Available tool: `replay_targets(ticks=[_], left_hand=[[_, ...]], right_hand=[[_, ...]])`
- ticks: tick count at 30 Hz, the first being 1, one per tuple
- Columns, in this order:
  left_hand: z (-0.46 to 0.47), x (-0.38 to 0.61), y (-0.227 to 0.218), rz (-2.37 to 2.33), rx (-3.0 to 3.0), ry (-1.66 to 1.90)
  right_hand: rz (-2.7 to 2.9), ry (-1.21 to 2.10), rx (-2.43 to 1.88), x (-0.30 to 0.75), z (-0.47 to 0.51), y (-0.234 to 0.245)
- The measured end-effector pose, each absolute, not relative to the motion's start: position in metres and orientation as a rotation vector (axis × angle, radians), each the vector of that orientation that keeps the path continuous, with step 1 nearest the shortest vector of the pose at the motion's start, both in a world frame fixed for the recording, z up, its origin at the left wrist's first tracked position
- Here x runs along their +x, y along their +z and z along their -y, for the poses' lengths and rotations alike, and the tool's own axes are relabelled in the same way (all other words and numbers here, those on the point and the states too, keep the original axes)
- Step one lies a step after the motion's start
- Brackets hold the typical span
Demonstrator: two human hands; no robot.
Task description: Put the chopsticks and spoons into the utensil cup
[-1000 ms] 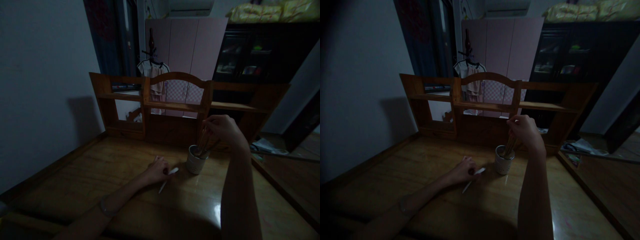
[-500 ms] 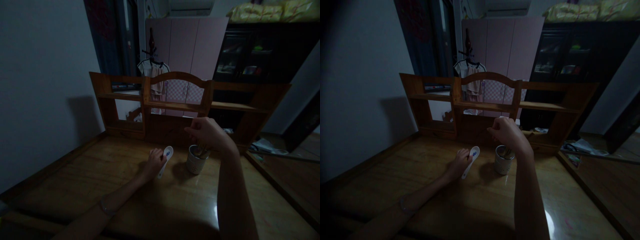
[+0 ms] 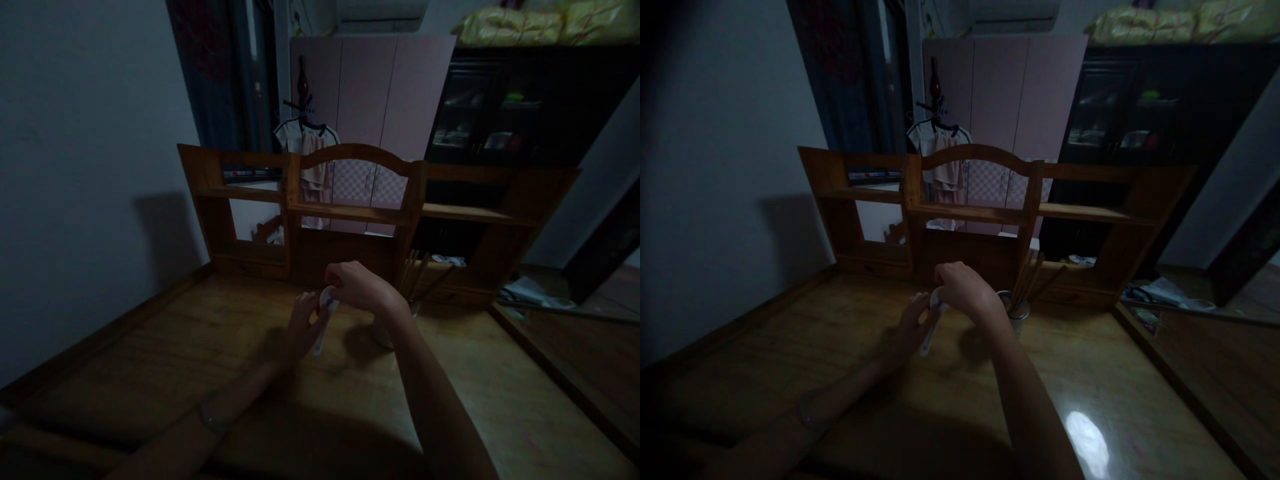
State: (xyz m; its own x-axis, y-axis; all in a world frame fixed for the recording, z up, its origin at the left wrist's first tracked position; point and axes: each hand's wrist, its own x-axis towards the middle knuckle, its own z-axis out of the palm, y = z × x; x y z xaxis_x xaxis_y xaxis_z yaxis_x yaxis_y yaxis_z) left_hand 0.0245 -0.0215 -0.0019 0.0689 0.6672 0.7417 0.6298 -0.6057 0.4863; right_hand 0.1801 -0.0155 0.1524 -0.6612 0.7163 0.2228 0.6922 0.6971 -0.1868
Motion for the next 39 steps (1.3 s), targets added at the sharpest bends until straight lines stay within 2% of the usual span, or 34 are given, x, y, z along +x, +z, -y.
replay_targets(ticks=[9,24,30,35,39], left_hand=[[0.021,0.022,-0.008,-1.329,2.404,1.766],[0.03,0.025,-0.001,-1.278,2.487,1.727],[0.028,0.024,-0.002,-1.291,2.483,1.735],[0.031,0.025,0.003,-1.276,2.425,1.708],[0.033,0.025,0.005,-1.246,2.426,1.683]], right_hand=[[2.678,0.285,-1.093,0.173,0.02,0.149],[2.805,0.476,-1.104,0.171,0.019,0.153],[2.793,0.336,-1.006,0.175,0.019,0.149],[2.835,0.567,-1.133,0.176,0.015,0.151],[2.781,0.516,-1.077,0.176,0.015,0.152]])
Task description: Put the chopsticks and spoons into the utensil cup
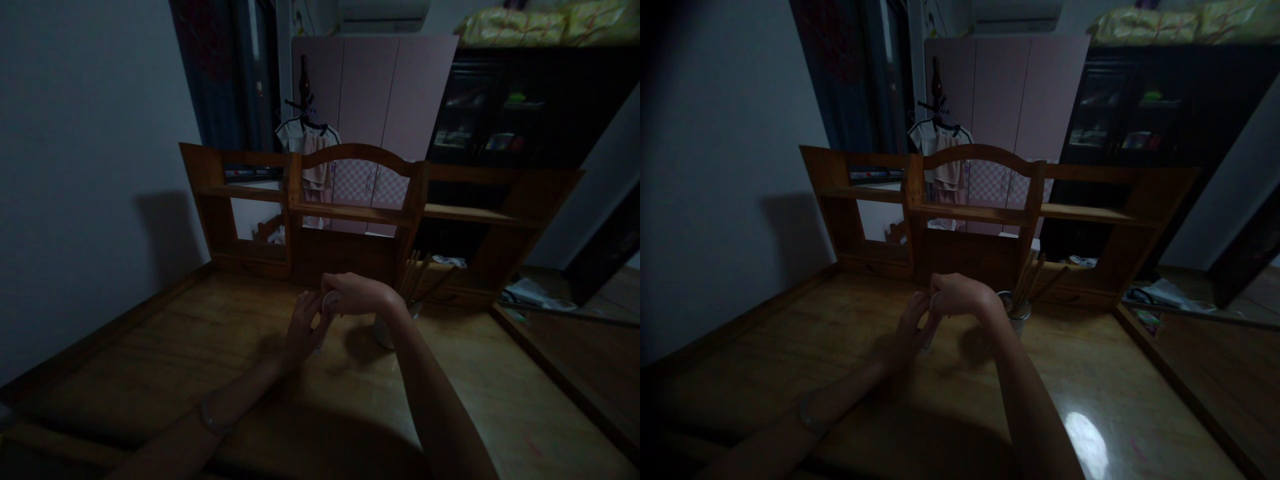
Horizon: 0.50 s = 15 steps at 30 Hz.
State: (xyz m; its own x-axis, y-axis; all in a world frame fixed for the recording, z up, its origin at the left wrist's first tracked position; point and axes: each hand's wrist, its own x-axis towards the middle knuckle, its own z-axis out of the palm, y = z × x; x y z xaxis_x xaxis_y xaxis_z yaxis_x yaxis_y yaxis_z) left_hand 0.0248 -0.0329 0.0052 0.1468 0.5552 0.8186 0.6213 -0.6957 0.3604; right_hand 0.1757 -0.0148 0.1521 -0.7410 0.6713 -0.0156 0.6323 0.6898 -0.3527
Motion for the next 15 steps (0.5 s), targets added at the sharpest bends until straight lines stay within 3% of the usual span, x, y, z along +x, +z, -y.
replay_targets(ticks=[15], left_hand=[[0.0299,0.0268,0.0,1.117,-2.336,-1.663]], right_hand=[[2.764,0.575,-1.063,0.1769,0.0143,0.1532]])
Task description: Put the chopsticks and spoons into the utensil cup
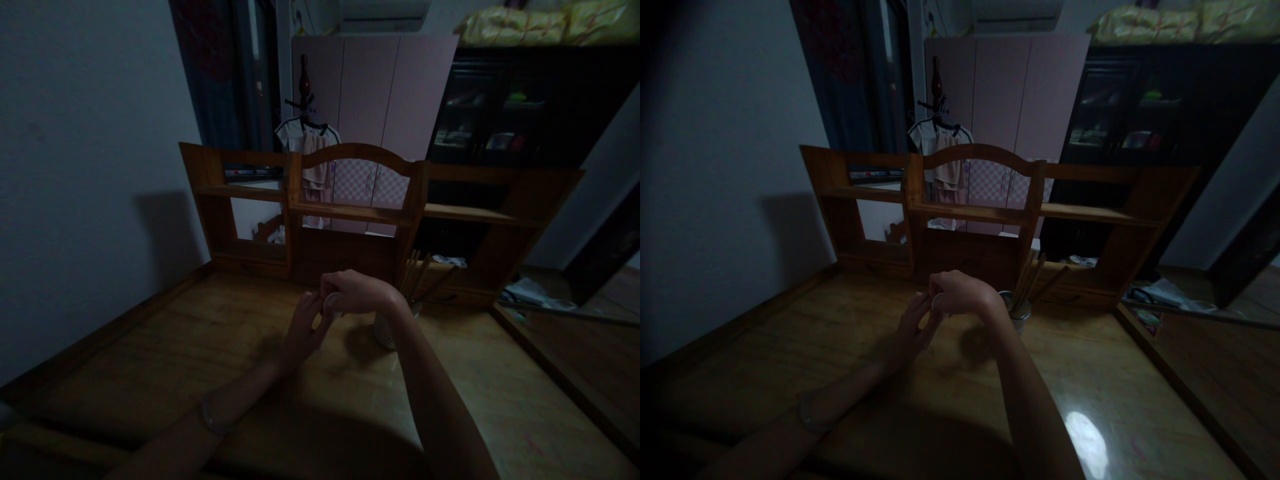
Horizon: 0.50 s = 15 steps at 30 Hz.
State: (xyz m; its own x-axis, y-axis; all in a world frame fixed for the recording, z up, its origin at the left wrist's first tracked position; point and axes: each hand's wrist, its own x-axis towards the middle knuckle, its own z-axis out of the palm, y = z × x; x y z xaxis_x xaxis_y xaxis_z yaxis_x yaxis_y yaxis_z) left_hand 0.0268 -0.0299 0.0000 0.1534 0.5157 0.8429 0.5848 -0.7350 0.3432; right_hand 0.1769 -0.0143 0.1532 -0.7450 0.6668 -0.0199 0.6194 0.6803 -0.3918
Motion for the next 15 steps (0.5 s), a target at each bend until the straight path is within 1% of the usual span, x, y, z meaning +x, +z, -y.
replay_targets(ticks=[4,8,10,12,15], left_hand=[[0.031,0.028,0.003,1.176,-2.347,-1.733],[0.034,0.029,0.005,1.31,-2.436,-1.917],[0.031,0.031,0.003,1.457,-2.484,-2.154],[0.024,0.032,0.001,1.625,-2.571,-2.516],[0.014,0.033,-0.002,1.682,-2.996,-3.023]], right_hand=[[2.757,0.466,-0.989,0.178,0.012,0.152],[2.721,0.368,-0.896,0.178,0.008,0.149],[2.697,0.341,-0.875,0.178,0.006,0.149],[2.674,0.327,-0.874,0.181,0.005,0.149],[2.66,0.333,-0.898,0.187,0.004,0.152]])
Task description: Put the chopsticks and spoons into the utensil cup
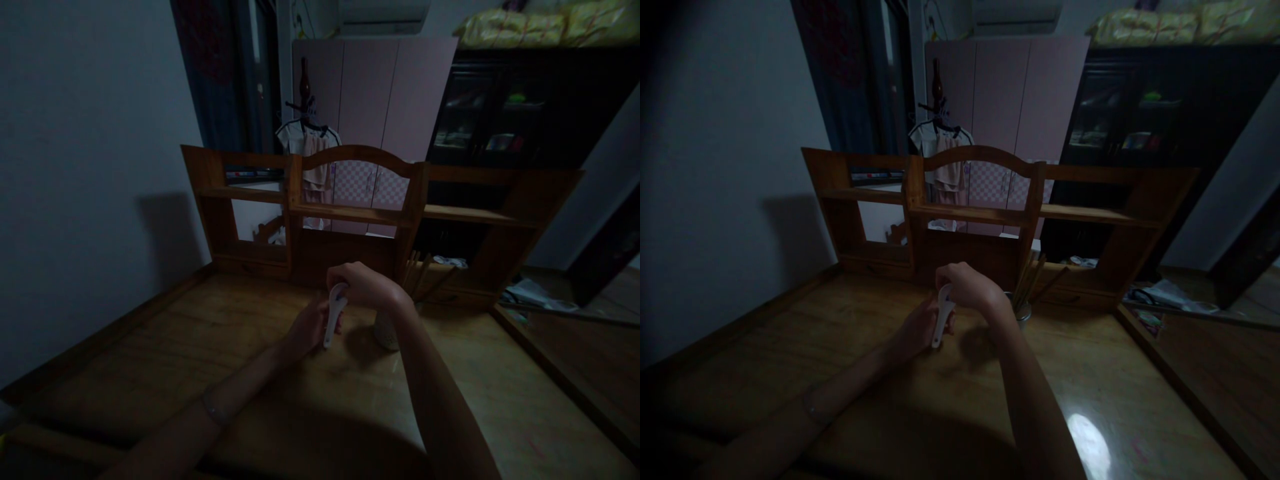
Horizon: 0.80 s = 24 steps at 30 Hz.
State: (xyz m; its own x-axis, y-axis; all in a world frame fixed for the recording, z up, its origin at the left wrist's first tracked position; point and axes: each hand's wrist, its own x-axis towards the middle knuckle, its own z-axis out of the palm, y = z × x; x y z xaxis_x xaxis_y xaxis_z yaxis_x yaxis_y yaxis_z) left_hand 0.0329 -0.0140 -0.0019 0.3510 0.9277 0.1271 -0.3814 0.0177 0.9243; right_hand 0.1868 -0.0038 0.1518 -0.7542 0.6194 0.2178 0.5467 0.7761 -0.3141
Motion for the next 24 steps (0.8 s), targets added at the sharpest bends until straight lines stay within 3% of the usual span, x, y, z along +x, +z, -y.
replay_targets(ticks=[6,24], left_hand=[[0.018,0.026,-0.006,-0.359,0.99,0.966],[0.009,0.023,-0.016,-0.614,1.046,1.084]], right_hand=[[2.654,0.381,-0.913,0.195,0.006,0.158],[2.642,0.223,-1.054,0.197,-0.006,0.149]])
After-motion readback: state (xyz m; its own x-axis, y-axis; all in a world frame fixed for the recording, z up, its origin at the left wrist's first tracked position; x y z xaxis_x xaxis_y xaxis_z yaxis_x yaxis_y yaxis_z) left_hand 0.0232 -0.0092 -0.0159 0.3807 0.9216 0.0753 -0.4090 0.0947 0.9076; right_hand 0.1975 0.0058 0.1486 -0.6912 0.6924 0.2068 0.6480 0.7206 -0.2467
